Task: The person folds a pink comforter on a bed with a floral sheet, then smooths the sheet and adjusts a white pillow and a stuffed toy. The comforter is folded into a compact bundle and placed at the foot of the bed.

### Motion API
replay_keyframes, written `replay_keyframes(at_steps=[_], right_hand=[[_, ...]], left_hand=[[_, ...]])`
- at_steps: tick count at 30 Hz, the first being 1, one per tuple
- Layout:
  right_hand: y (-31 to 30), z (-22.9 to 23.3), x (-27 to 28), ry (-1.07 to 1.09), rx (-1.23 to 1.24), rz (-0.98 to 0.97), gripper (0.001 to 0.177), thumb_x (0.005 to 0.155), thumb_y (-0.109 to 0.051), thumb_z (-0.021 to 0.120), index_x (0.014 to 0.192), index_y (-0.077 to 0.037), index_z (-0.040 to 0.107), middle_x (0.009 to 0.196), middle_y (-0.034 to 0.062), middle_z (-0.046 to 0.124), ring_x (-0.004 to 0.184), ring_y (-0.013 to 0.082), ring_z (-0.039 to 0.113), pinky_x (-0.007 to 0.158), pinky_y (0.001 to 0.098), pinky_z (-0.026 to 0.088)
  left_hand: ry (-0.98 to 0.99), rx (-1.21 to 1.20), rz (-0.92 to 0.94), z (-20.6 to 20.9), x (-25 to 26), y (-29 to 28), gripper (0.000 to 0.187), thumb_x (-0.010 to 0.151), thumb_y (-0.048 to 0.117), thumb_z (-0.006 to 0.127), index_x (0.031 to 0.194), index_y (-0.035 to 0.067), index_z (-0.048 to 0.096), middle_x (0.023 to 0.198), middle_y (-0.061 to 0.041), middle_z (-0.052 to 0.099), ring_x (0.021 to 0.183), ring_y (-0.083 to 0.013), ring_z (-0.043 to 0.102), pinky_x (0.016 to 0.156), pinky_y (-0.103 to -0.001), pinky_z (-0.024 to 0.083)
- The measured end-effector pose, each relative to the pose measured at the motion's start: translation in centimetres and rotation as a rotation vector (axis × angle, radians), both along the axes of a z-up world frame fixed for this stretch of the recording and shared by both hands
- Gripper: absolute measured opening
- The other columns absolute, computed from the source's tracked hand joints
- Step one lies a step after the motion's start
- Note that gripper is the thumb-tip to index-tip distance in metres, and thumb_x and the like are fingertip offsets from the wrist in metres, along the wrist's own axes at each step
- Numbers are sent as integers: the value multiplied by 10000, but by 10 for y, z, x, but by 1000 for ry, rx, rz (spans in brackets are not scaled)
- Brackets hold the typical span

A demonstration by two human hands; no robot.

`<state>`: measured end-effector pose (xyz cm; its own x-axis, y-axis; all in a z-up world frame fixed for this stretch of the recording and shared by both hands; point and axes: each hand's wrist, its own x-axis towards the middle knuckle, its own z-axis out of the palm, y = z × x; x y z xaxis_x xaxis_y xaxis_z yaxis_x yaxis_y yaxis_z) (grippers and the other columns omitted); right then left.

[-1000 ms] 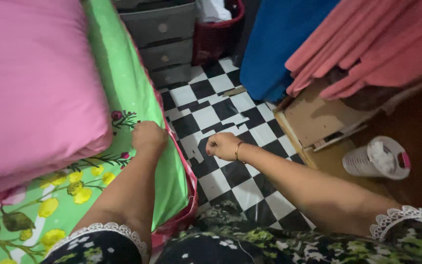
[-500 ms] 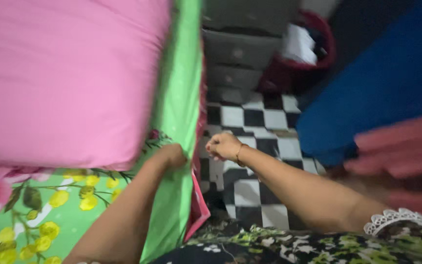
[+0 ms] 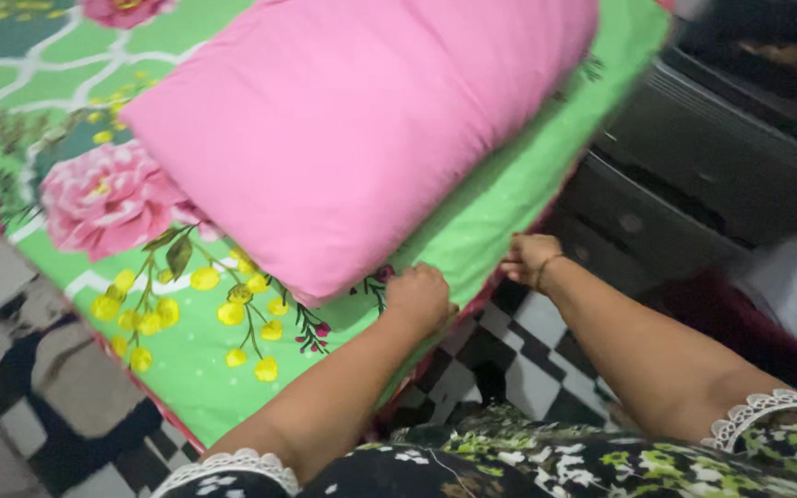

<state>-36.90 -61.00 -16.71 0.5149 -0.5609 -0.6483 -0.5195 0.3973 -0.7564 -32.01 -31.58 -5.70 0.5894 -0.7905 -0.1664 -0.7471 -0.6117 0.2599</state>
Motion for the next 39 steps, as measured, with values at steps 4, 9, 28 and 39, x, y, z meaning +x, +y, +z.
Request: replay_keyframes(at_steps=[4,9,28,39], right_hand=[[-41,-16,38,202,58,13,461,1009,-573,545,1032,-123,638,799,47,637,677,232,642,550,387,491],[-70,-44,68,290,184,253,474,987,-629,561,1003,-162,642,788,49,633,674,198,587,556,370,494],[-93,75,105,-13,-1143,974,252,881,-323,734,860,-73,710,881,176,668,862,392,636,791,498,501],[6,205,134,-903,-1484,815,297,837,-250,722,1101,-115,703,1164,154,634,1148,370,579,1009,495,458]], left_hand=[[8,54,81,-17,8,-21,242,854,177,686,1041,36,747,1138,-198,697,1048,-355,711,847,-492,599],[110,161,166,-46,24,-33,220,886,84,617,1042,60,772,1158,-215,721,1078,-396,709,885,-508,592],[194,233,404,0,-3,-30,256,849,78,636,1096,57,699,1227,-195,666,1142,-386,652,935,-487,547],[-683,-478,639,110,47,-30,437,965,332,600,1353,129,607,1540,-163,489,1430,-386,433,1104,-565,374]])
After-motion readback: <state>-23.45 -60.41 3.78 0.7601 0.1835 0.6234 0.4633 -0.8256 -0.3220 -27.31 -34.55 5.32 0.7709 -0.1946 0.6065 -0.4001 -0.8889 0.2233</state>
